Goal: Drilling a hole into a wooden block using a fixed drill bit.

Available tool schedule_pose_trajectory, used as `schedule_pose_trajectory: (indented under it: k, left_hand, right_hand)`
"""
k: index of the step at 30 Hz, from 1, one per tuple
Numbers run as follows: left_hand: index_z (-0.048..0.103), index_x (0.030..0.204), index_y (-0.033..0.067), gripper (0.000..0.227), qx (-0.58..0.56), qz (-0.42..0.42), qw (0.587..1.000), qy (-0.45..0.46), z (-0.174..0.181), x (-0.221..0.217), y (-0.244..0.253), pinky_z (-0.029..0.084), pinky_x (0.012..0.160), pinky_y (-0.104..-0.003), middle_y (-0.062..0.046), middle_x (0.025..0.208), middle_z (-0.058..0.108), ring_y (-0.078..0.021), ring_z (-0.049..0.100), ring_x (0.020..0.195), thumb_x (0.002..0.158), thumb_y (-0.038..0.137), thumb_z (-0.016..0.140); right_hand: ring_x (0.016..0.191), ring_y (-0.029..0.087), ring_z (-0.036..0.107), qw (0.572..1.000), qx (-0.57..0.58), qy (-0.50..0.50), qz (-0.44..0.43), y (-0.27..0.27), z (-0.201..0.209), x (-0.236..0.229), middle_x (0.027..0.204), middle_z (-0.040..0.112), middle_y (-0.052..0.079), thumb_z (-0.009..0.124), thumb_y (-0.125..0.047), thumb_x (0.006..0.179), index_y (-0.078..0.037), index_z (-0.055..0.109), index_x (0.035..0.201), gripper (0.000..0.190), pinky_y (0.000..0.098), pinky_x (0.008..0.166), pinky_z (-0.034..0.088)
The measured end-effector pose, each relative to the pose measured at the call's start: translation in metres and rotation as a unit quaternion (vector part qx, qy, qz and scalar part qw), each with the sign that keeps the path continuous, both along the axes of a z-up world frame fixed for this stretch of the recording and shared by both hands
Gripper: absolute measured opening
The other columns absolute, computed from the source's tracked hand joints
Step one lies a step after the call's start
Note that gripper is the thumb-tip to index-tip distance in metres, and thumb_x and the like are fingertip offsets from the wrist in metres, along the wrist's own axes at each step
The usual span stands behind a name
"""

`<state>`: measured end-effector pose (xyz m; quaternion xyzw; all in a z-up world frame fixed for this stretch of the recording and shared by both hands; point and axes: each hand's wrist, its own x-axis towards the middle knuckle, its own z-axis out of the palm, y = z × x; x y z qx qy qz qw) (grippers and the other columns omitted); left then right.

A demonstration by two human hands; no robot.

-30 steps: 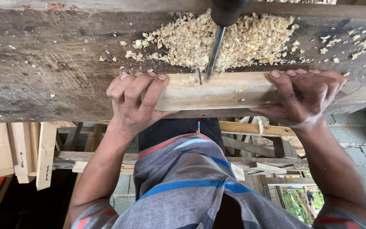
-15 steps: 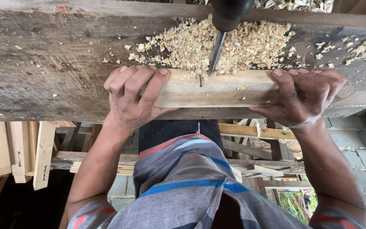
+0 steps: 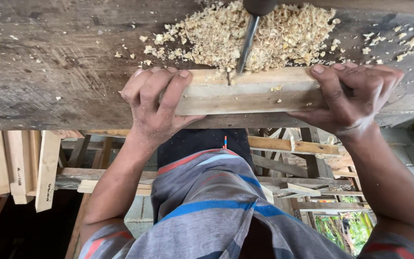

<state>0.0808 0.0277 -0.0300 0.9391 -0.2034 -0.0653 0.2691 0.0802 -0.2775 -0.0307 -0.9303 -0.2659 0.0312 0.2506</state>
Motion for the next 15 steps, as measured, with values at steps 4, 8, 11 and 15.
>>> schedule_pose_trajectory:
  k: [4, 8, 11, 15]
  left_hand:
    - [0.051, 0.102, 0.0053, 0.05, -0.028, 0.002, 1.0, -0.013, -0.002, 0.001, -0.003, 0.042, 0.075, -0.035, -0.01, 0.093, 0.046, -0.0226, 0.037, 0.087, 0.081, 0.05, 0.056]
    - [0.051, 0.103, 0.0072, 0.05, -0.013, -0.011, 1.0, -0.01, -0.003, 0.001, -0.001, 0.04, 0.075, -0.033, -0.008, 0.092, 0.048, -0.0215, 0.036, 0.086, 0.082, 0.052, 0.051]
    - [0.052, 0.103, 0.008, 0.05, -0.011, -0.017, 1.0, -0.002, -0.004, -0.001, 0.001, 0.04, 0.075, -0.033, -0.007, 0.092, 0.048, -0.0212, 0.037, 0.086, 0.081, 0.053, 0.05]
    - [0.054, 0.101, 0.0088, 0.05, -0.013, -0.012, 1.0, -0.013, -0.008, -0.004, 0.001, 0.04, 0.075, -0.034, -0.005, 0.091, 0.048, -0.0206, 0.037, 0.085, 0.081, 0.054, 0.048]
  right_hand:
    - [0.072, 0.023, 0.043, 1.0, 0.011, -0.024, 0.008, -0.002, -0.003, 0.003, 0.081, 0.047, 0.012, 0.053, -0.06, 0.08, 0.0, 0.068, 0.095, 0.064, 0.0363, 0.068, 0.032]
    - [0.074, 0.025, 0.045, 1.0, -0.006, -0.01, -0.005, -0.001, -0.002, -0.002, 0.081, 0.046, 0.012, 0.051, -0.059, 0.08, -0.002, 0.067, 0.096, 0.062, 0.037, 0.068, 0.034]
    - [0.074, 0.025, 0.043, 1.0, -0.009, -0.009, -0.009, -0.001, -0.003, -0.006, 0.081, 0.045, 0.012, 0.054, -0.059, 0.079, -0.002, 0.067, 0.096, 0.061, 0.0373, 0.066, 0.035]
    - [0.076, 0.028, 0.043, 1.0, -0.01, 0.011, -0.012, -0.001, -0.003, -0.009, 0.083, 0.043, 0.012, 0.056, -0.057, 0.079, -0.002, 0.066, 0.096, 0.058, 0.039, 0.066, 0.039]
